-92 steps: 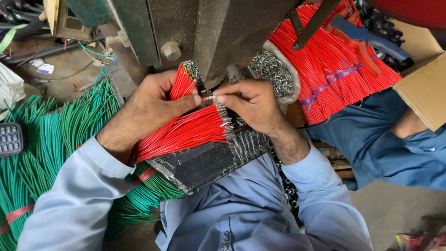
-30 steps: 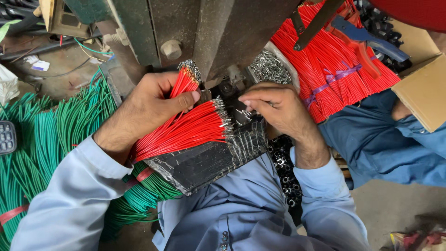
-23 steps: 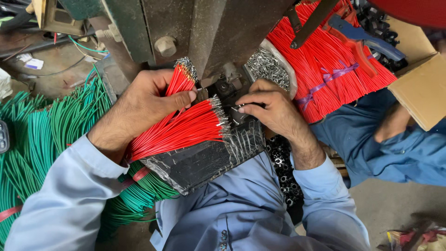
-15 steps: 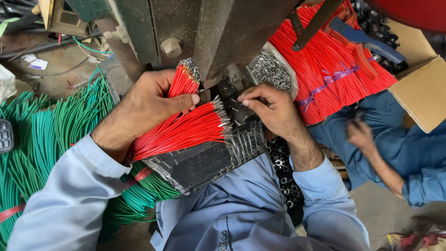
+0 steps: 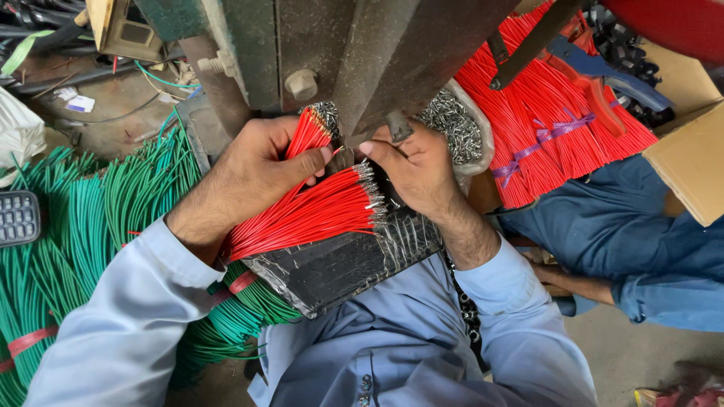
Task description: The person holds a bundle of red wires and repeatedly inserts the stripped end of each wire with a metal terminal into a bench-mounted crimping machine, presses the crimp, and sets the finished wire onto a growing pile of crimped wires on the work surface.
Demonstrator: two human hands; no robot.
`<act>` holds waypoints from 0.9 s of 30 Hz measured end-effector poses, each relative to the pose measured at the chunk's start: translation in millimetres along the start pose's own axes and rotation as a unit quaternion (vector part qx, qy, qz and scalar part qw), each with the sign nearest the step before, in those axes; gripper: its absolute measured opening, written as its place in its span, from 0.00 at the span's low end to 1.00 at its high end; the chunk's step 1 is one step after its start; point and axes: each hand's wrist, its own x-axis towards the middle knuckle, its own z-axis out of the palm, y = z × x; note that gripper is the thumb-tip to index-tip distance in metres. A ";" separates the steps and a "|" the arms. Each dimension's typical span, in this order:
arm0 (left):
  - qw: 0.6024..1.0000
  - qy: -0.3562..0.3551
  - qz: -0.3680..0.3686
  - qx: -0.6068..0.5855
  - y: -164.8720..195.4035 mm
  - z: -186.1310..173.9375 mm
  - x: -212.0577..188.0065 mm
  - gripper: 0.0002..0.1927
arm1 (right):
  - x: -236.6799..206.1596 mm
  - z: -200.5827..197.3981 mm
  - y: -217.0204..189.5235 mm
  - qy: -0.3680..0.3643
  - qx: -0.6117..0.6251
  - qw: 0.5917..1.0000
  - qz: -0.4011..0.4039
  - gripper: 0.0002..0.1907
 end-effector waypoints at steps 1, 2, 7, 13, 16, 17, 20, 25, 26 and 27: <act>1.000 -0.001 -0.001 -0.002 -0.2 -0.2 0.3 0.07 | 1.4 0.5 0.6 0.000 -0.013 1.000 0.005 0.06; 1.000 -0.002 -0.001 -0.003 -0.2 -0.9 0.4 0.07 | 2.6 0.3 1.6 0.000 -0.026 1.000 0.011 0.05; 1.000 -0.001 0.006 -0.005 1.4 -0.1 1.3 0.07 | 2.8 -2.6 9.1 0.006 -0.075 0.997 0.019 0.04; 1.000 0.001 -0.004 0.014 1.3 1.5 3.5 0.07 | 3.0 -3.8 15.4 0.022 -0.083 0.996 0.027 0.05; 1.000 -0.003 0.003 -0.009 -1.5 1.7 3.6 0.07 | 3.0 -5.7 15.3 0.015 -0.090 0.996 0.011 0.04; 1.000 0.002 0.000 -0.006 -2.2 1.4 3.9 0.07 | 3.1 -5.9 15.0 0.013 -0.093 0.996 0.000 0.03; 1.000 0.008 0.000 -0.003 -1.8 1.7 3.5 0.07 | 2.7 -4.3 13.2 0.018 -0.091 0.996 0.008 0.03; 0.999 0.007 -0.004 -0.036 4.6 4.2 -1.1 0.07 | -4.2 -5.6 2.7 -0.016 -0.039 0.999 0.018 0.03; 0.999 0.000 -0.017 -0.032 5.5 4.3 -2.1 0.07 | -8.0 -10.5 -2.2 -0.030 -0.021 0.999 0.023 0.04; 0.999 -0.005 -0.029 -0.030 6.1 4.2 -3.0 0.07 | -11.4 -15.8 -7.3 -0.045 -0.002 0.999 0.028 0.06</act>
